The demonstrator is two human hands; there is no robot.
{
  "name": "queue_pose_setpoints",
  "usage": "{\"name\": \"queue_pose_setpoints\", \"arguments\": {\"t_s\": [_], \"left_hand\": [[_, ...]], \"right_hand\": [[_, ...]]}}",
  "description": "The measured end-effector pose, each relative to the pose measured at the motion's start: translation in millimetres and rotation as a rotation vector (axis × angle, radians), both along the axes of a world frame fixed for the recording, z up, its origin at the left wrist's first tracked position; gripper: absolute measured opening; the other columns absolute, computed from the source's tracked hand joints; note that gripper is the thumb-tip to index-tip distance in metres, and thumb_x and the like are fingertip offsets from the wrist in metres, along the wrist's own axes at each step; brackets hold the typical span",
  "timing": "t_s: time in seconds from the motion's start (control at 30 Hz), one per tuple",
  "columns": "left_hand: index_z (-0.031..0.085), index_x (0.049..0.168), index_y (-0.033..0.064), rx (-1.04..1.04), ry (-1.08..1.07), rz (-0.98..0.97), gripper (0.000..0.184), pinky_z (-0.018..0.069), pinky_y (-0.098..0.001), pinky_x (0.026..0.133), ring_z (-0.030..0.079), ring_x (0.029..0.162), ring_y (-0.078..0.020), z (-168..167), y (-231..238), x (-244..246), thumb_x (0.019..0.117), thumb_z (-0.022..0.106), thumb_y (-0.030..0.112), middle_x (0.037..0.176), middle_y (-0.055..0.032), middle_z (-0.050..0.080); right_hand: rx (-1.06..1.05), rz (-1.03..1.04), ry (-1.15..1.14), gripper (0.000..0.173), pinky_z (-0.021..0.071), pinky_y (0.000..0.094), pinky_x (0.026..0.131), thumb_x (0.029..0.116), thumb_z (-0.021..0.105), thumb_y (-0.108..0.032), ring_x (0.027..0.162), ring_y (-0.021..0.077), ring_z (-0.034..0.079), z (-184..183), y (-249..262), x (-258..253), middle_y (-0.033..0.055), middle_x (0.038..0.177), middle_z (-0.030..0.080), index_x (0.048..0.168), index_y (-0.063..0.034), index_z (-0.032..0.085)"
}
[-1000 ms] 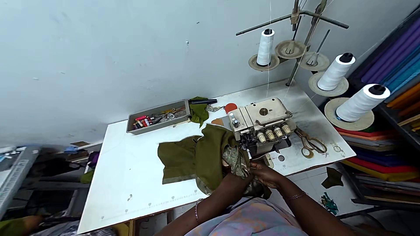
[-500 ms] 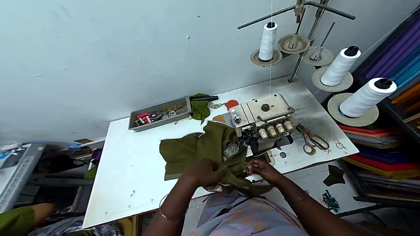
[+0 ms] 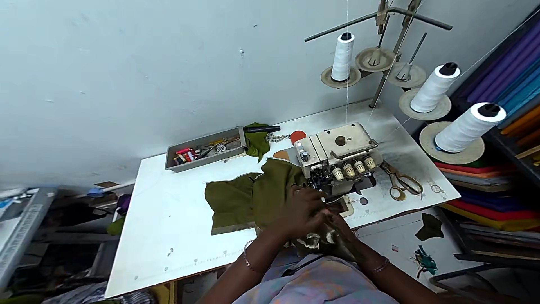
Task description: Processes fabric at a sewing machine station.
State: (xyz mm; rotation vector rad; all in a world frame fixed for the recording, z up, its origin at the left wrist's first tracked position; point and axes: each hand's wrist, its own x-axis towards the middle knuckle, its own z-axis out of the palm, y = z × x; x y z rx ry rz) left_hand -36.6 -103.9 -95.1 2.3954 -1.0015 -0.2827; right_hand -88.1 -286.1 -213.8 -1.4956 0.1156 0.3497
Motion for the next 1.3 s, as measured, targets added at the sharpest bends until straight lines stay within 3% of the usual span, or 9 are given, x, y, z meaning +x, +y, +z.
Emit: {"name": "queue_pose_setpoints", "arguments": {"t_s": [0.13, 0.27, 0.4, 0.7, 0.97, 1.07, 1.13, 1.2, 1.3], "left_hand": [[0.073, 0.129, 0.014, 0.334, 0.21, -0.06, 0.053, -0.0074, -0.0662, 0.122, 0.034, 0.152, -0.024, -8.7, -11.1, 1.5, 0.1093, 0.038, 0.049, 0.144, -0.0015, 0.063], [0.07, 0.129, 0.0103, 0.376, 0.136, -0.017, 0.038, -0.0012, -0.0679, 0.122, 0.039, 0.149, -0.0264, -22.0, -15.4, -7.3, 0.1087, 0.048, 0.033, 0.145, -0.0055, 0.061], [0.058, 0.145, 0.0151, 0.422, 0.136, -0.018, 0.044, -0.004, -0.0704, 0.12, 0.032, 0.153, -0.0263, -25.7, -14.5, -12.1, 0.1095, 0.045, 0.036, 0.154, -0.0029, 0.053], [0.058, 0.146, 0.0165, 0.44, 0.098, 0.047, 0.044, -0.0023, -0.071, 0.12, 0.028, 0.155, -0.0277, -22.3, -17.1, -13.8, 0.1093, 0.046, 0.037, 0.156, -0.0029, 0.049], [0.06, 0.143, 0.0184, 0.451, 0.031, 0.158, 0.04, 0.0003, -0.0731, 0.119, 0.03, 0.154, -0.0318, -23.8, -19.8, -9.0, 0.1043, 0.053, 0.012, 0.155, -0.005, 0.051], [0.063, 0.14, 0.0178, 0.412, 0.048, 0.186, 0.04, 0.0083, -0.0748, 0.117, 0.033, 0.152, -0.0318, -22.1, -20.4, -10.2, 0.1022, 0.056, 0.009, 0.156, -0.0052, 0.049], [0.06, 0.143, 0.0168, 0.339, 0.095, 0.285, 0.041, 0.0305, -0.0702, 0.109, 0.041, 0.145, -0.0361, -18.4, -19.8, -14.3, 0.1023, 0.059, 0.017, 0.156, -0.0099, 0.047], [0.05, 0.151, 0.013, 0.277, 0.242, 0.447, 0.056, 0.0428, -0.0628, 0.103, 0.042, 0.14, -0.0432, -8.8, -18.9, -18.9, 0.0987, 0.067, 0.025, 0.158, -0.0191, 0.039], [0.028, 0.16, 0.01, 0.325, 0.511, 0.542, 0.083, 0.0482, -0.0555, 0.105, 0.052, 0.131, -0.0445, 3.1, -11.8, -22.7, 0.0937, 0.073, 0.03, 0.154, -0.0271, 0.037]], "right_hand": [[-0.279, 0.064, 0.019, 0.013, 0.0484, 0.025, 0.079, 0.0989, 0.058, 0.002, 0.082, 0.0085, 0.057, 9.8, 2.5, 4.4, 0.0131, 0.092, 0.064, 0.106, 0.0117, 0.063], [-0.318, 0.048, 0.005, 0.016, 0.0498, 0.0271, 0.078, 0.101, 0.058, -0.002, 0.08, 0.0109, 0.058, 5.6, 3.2, 7.1, 0.0154, 0.094, 0.067, 0.106, 0.011, 0.066], [-0.298, 0.012, 0.015, 0.016, 0.0505, 0.0257, 0.075, 0.1024, 0.056, -0.003, 0.076, 0.008, 0.058, 2.1, 1.2, 9.3, 0.0109, 0.087, 0.066, 0.101, 0.0082, 0.067], [-0.296, 0.0, 0.056, 0.02, 0.0494, 0.0265, 0.074, 0.1052, 0.057, -0.012, 0.074, 0.0079, 0.057, 17.0, -6.1, 17.8, 0.0073, 0.084, 0.063, 0.1, 0.0038, 0.068], [-0.3, 0.057, 0.05, 0.022, 0.0494, 0.0287, 0.072, 0.1056, 0.058, -0.017, 0.074, 0.0099, 0.057, 24.6, -10.3, 27.9, 0.0076, 0.083, 0.063, 0.101, 0.0021, 0.068], [-0.368, 0.06, 0.054, 0.025, 0.0492, 0.0316, 0.071, 0.1058, 0.058, -0.019, 0.072, 0.0128, 0.057, 30.6, -10.9, 30.1, 0.0089, 0.081, 0.063, 0.099, 0.002, 0.069], [-0.412, 0.054, 0.069, 0.027, 0.0484, 0.0347, 0.072, 0.1058, 0.058, -0.022, 0.073, 0.0152, 0.057, 35.1, -11.9, 32.4, 0.0101, 0.081, 0.062, 0.097, 0.0018, 0.069], [-0.434, 0.041, 0.084, 0.029, 0.0489, 0.0365, 0.072, 0.1051, 0.06, -0.023, 0.072, 0.0161, 0.057, 38.5, -12.6, 34.4, 0.0105, 0.08, 0.063, 0.094, 0.0018, 0.07], [-0.455, 0.042, 0.115, 0.029, 0.047, 0.0363, 0.072, 0.1042, 0.061, -0.022, 0.072, 0.016, 0.055, 43.5, -12.4, 37.9, 0.0099, 0.079, 0.061, 0.093, 0.0027, 0.07]]}}
